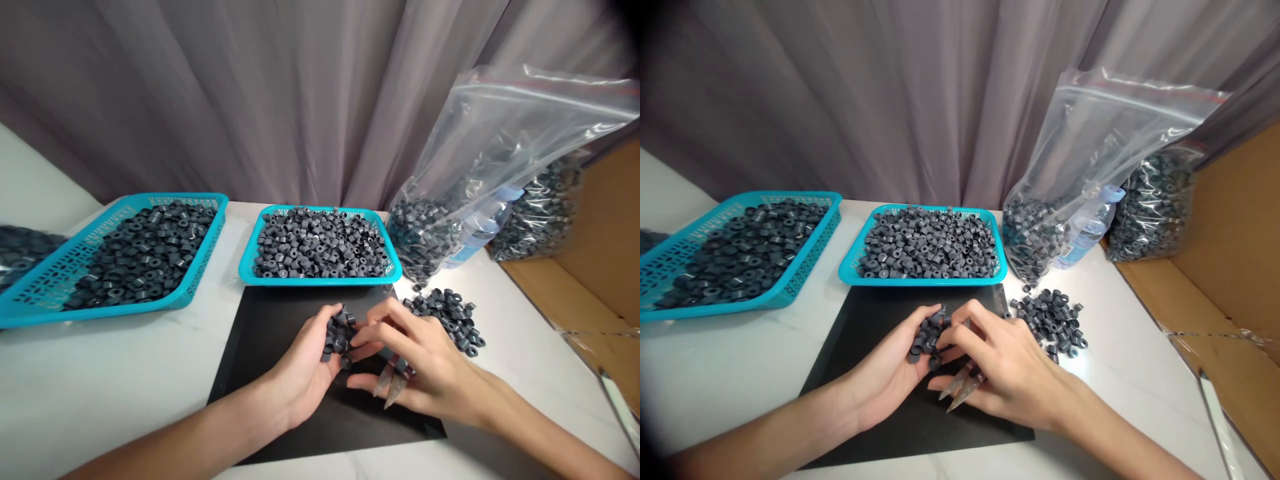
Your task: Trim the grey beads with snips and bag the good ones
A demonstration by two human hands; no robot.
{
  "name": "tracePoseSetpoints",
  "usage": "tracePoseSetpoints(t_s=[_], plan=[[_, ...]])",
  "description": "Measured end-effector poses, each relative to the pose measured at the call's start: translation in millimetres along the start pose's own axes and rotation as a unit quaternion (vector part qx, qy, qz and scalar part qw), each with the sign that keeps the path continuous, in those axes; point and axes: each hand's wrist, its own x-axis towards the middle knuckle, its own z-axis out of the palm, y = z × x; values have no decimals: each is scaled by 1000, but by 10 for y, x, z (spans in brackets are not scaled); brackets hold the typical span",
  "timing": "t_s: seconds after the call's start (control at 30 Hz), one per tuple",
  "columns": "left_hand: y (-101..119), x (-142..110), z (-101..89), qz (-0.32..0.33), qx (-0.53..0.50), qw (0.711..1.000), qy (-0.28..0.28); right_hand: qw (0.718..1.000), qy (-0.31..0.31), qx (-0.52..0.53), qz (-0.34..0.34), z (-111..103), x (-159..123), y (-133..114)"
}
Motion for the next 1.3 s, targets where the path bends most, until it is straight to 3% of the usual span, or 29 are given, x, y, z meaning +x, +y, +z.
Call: tracePoseSetpoints(t_s=[0.17,0.43,0.63,0.9,1.13,1.3], plan=[[-21,9,-24,-2,13,1000,11,1000,-15,-19,-9,79,-16,11],[-8,16,-29,8,8,1000,10,998,23,-50,-36,86,-9,6],[-7,6,-28,24,26,999,-40,998,47,29,24,-12,17,9],[-25,29,-37,26,22,999,-2,997,-54,-7,62,-23,14,37],[-18,68,-70,30,43,997,-48,996,-27,-31,76,60,18,-16],[11,69,-60,32,53,996,-69,991,5,48,124,8,31,-20]])
